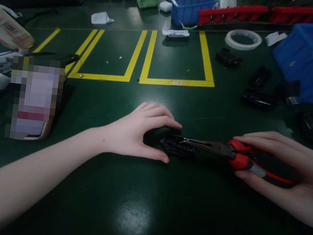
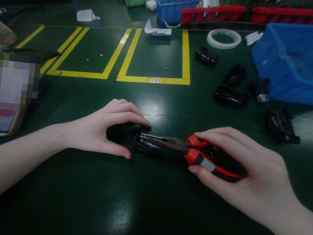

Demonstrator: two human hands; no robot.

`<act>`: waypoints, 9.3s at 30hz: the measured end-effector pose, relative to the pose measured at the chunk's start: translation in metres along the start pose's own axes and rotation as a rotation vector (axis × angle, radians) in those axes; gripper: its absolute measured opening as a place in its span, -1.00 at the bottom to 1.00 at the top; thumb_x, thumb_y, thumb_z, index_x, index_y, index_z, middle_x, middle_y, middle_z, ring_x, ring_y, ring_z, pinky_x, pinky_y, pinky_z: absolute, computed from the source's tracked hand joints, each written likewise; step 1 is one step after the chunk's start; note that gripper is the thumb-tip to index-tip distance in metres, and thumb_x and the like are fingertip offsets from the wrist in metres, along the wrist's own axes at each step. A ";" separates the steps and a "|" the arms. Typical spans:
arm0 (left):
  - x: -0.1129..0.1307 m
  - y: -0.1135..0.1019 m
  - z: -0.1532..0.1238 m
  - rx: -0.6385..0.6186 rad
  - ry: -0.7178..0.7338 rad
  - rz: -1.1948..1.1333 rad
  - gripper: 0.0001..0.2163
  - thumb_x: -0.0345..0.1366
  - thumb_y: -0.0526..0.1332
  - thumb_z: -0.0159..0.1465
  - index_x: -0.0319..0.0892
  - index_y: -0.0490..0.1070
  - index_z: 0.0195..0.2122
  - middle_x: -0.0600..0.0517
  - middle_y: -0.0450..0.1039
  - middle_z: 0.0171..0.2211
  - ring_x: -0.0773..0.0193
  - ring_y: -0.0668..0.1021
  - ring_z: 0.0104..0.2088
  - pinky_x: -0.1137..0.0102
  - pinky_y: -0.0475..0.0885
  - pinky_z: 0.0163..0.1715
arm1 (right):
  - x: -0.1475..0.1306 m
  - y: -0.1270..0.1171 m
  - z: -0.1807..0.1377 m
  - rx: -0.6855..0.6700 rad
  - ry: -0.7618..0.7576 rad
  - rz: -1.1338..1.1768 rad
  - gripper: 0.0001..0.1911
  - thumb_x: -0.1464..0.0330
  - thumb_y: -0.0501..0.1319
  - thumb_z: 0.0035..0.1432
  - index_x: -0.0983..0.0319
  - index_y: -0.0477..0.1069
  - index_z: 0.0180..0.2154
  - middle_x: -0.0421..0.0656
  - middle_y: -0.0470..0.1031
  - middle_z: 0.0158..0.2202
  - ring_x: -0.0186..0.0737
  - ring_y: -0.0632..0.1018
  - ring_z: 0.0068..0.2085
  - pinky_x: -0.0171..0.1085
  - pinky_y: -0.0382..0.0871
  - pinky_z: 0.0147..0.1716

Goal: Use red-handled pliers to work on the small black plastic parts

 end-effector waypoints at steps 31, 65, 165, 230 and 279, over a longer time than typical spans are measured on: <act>0.009 0.007 0.001 0.092 0.066 0.086 -0.64 -0.08 0.28 0.32 -0.18 0.51 0.04 -0.04 0.43 -0.15 0.16 0.46 -0.17 0.31 0.34 -0.21 | 0.005 -0.003 -0.004 0.003 -0.019 -0.072 -0.62 0.16 0.33 0.11 0.06 0.46 -0.02 -0.25 0.55 -0.10 -0.27 0.60 -0.21 -0.29 0.48 -0.16; 0.033 0.008 0.001 0.057 0.266 0.111 -0.47 -0.46 0.01 0.30 -0.17 0.11 0.32 -0.10 0.18 0.35 0.12 0.29 0.30 0.23 0.22 0.24 | 0.003 -0.008 -0.009 -0.025 0.032 -0.079 -0.62 0.11 0.26 0.14 -0.02 0.45 0.01 -0.20 0.56 -0.11 -0.12 0.61 -0.21 -0.15 0.47 -0.28; 0.020 0.015 0.003 0.084 0.048 0.145 -0.59 -0.09 0.26 0.33 -0.23 0.40 0.11 -0.05 0.52 -0.13 0.16 0.51 -0.15 0.32 0.37 -0.17 | -0.003 -0.007 -0.017 -0.102 -0.138 -0.132 -0.45 0.16 0.34 0.07 0.03 0.42 0.12 -0.17 0.54 -0.04 -0.16 0.61 -0.20 -0.21 0.49 -0.24; 0.035 0.007 -0.009 0.184 0.219 0.157 -0.61 -0.35 -0.03 0.39 -0.11 0.22 0.23 -0.05 0.38 0.15 0.16 0.46 0.07 0.30 0.36 0.04 | -0.008 -0.026 0.004 0.145 0.032 0.005 -0.45 0.13 0.27 0.21 0.15 0.27 0.17 -0.03 0.44 -0.06 -0.09 0.52 -0.08 -0.12 0.48 -0.16; 0.015 0.018 0.002 0.022 0.012 0.082 -0.44 -0.04 0.34 0.25 -0.15 0.28 0.20 -0.12 0.35 0.14 0.00 0.42 0.11 0.07 0.38 0.09 | -0.008 0.006 0.004 -0.015 -0.172 -0.019 -0.58 0.13 0.27 0.21 0.17 0.37 0.03 -0.06 0.55 -0.17 -0.12 0.60 -0.18 -0.16 0.55 -0.28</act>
Point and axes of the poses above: each hand's wrist, its own z-axis towards the middle knuckle, its own y-axis out of the palm, x = y × z, the point moved 10 cm from there along z, towards the middle knuckle
